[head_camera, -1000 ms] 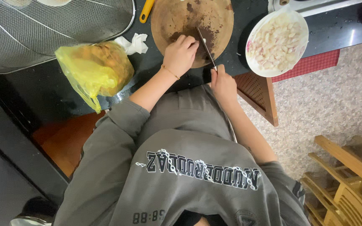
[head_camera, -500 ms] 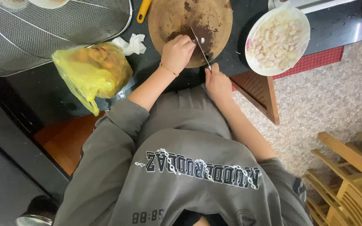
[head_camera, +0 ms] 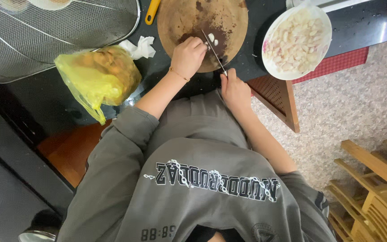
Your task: The person chops cloves of garlic on a wooden board with a knife and moves the chopped pieces into a white bowl.
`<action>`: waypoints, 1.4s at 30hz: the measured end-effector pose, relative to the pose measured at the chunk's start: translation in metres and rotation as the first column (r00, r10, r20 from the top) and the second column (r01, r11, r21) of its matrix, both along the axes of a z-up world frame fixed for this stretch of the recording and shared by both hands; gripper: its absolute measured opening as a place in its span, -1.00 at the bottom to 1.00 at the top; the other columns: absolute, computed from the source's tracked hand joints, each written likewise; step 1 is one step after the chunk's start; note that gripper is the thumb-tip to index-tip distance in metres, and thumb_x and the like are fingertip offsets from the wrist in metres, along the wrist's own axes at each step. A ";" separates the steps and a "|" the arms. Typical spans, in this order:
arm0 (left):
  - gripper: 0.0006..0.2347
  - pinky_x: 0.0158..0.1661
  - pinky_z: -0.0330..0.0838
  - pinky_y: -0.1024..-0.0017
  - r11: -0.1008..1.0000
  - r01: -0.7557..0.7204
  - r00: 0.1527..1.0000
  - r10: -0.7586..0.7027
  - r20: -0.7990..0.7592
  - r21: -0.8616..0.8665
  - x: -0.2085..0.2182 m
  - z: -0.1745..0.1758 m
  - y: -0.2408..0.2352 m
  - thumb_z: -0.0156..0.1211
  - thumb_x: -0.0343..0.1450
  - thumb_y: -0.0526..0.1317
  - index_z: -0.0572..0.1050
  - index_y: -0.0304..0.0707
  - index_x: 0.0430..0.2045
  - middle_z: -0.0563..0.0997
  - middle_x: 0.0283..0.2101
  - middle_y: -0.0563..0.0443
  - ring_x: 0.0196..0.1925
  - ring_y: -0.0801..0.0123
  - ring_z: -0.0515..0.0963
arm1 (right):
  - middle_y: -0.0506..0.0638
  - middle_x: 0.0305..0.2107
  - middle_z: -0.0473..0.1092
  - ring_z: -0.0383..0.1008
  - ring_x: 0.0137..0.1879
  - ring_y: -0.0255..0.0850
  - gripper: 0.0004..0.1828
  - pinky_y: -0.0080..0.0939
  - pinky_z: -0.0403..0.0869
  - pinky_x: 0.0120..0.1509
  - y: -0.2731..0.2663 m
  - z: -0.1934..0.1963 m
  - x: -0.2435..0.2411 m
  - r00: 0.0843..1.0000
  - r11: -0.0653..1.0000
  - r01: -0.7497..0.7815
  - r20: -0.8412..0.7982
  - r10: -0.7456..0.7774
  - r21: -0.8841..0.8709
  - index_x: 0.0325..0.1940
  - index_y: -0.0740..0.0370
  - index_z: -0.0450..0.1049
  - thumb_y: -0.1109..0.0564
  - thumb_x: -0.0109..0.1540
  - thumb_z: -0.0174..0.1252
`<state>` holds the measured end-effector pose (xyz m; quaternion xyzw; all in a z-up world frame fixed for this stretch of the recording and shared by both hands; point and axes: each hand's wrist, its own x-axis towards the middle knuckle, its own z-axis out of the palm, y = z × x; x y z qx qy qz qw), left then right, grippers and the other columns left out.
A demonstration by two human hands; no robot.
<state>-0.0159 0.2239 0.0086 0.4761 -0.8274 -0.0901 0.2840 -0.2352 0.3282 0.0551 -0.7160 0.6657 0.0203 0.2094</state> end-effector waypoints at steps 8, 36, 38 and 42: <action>-0.81 -0.50 0.52 0.43 1.000 0.011 0.999 -0.012 -0.041 -0.012 0.001 0.000 0.000 0.41 0.47 -0.39 0.58 -0.19 -0.56 0.54 -0.40 0.07 -0.35 0.31 0.54 | 0.09 -0.62 0.47 0.54 -0.52 0.26 -0.67 0.19 0.41 -0.53 -0.010 -0.027 0.008 0.995 0.999 -0.038 -0.092 0.035 -0.029 -0.07 0.15 0.22 -0.11 0.56 0.05; -0.88 -0.46 0.55 0.39 0.999 0.038 0.999 -0.038 -0.017 0.021 0.005 -0.003 0.002 0.35 0.50 -0.35 0.59 -0.16 -0.46 0.53 -0.33 0.07 -0.31 0.29 0.55 | 0.04 -0.61 0.45 0.51 -0.56 0.16 -0.66 0.11 0.40 -0.56 -0.020 -0.014 0.008 0.988 0.994 -0.080 -0.140 0.069 -0.075 0.03 0.17 0.30 -0.16 0.57 -0.01; -0.90 -0.45 0.57 0.38 0.999 0.025 0.999 -0.025 -0.023 0.021 0.006 -0.004 0.001 0.36 0.50 -0.35 0.62 -0.17 -0.42 0.56 -0.31 0.07 -0.30 0.29 0.58 | 0.16 -0.52 0.53 0.55 -0.46 0.35 -0.65 0.31 0.44 -0.45 -0.022 -0.006 0.007 1.000 0.999 0.000 -0.014 0.001 0.044 0.16 0.23 0.33 -0.11 0.57 -0.07; -0.87 -0.48 0.54 0.38 0.999 0.031 0.999 -0.031 -0.029 0.019 0.006 -0.005 0.002 0.37 0.48 -0.40 0.60 -0.18 -0.47 0.56 -0.33 0.08 -0.30 0.30 0.58 | 0.14 -0.58 0.46 0.49 -0.50 0.35 -0.66 0.30 0.37 -0.51 -0.015 -0.001 0.004 1.000 1.000 0.007 -0.026 -0.006 0.013 -0.04 0.15 0.23 -0.15 0.59 -0.07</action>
